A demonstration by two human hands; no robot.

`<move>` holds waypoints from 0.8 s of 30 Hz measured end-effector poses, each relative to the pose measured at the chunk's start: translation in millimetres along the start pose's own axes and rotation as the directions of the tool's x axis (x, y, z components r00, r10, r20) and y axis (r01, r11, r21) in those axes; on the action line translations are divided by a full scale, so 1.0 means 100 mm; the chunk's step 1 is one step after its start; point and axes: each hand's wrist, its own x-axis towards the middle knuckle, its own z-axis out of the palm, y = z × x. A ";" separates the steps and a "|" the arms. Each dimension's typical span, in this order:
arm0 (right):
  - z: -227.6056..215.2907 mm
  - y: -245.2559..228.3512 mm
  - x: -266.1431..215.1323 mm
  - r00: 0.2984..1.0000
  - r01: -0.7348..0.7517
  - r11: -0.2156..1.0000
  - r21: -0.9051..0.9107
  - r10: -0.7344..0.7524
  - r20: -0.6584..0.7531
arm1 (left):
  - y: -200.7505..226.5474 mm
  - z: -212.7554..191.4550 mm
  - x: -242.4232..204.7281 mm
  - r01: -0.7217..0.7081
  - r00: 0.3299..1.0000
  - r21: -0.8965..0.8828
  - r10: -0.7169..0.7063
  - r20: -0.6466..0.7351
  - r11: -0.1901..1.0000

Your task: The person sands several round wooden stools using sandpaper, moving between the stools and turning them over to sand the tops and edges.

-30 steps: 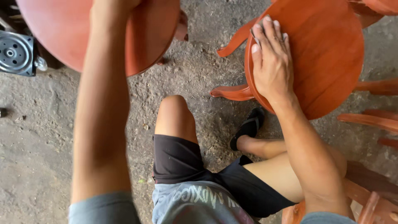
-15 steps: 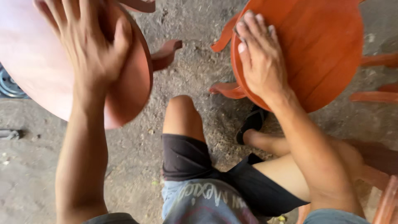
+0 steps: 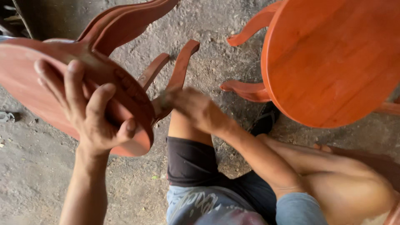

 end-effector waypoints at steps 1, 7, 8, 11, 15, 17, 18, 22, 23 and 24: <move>0.10 0.01 -0.01 1.000 0.006 1.000 -0.019 -0.006 0.023 | -0.06 -0.03 -0.06 0.000 1.000 0.000 0.000 -0.008 1.000; 0.46 0.71 -0.22 0.997 -0.001 0.992 -0.126 0.011 0.083 | -0.22 -0.26 -0.33 -0.078 0.997 -0.011 0.078 0.025 0.997; 0.49 0.96 -0.28 0.993 -0.078 0.992 -0.098 0.086 0.081 | -0.22 -0.29 -0.40 -0.087 0.995 -0.040 0.088 0.039 0.995; 0.42 1.77 -0.32 0.948 -0.308 0.875 -0.373 0.317 -0.040 | -0.15 -0.27 -0.55 -0.091 0.996 -0.065 0.091 0.009 0.994; 0.24 2.01 -0.20 0.927 -0.362 0.890 -0.277 0.311 -0.210 | -0.02 -0.23 -0.67 -0.117 0.993 -0.061 0.118 0.006 0.991; 0.26 1.75 -0.11 0.967 -0.253 0.959 -0.131 0.256 0.006 | 0.02 -0.24 -0.72 -0.141 0.990 -0.043 0.141 -0.007 0.989; 0.25 1.63 0.02 0.975 -0.193 0.979 -0.060 0.199 0.097 | -0.02 -0.20 -0.68 -0.169 0.985 -0.031 0.168 -0.029 0.985; 0.37 1.14 0.33 0.851 -0.128 0.989 0.071 0.073 0.520 | -0.16 -0.14 -0.40 -0.145 0.988 0.000 0.145 -0.047 0.989; 0.41 1.08 0.36 0.882 -0.072 0.993 0.090 0.022 0.470 | -0.19 -0.14 -0.31 -0.164 0.986 0.019 0.165 -0.036 0.986; 0.44 1.06 0.39 0.909 -0.010 0.995 0.099 -0.032 0.416 | -0.23 -0.15 -0.18 -0.189 0.981 0.040 0.190 -0.031 0.981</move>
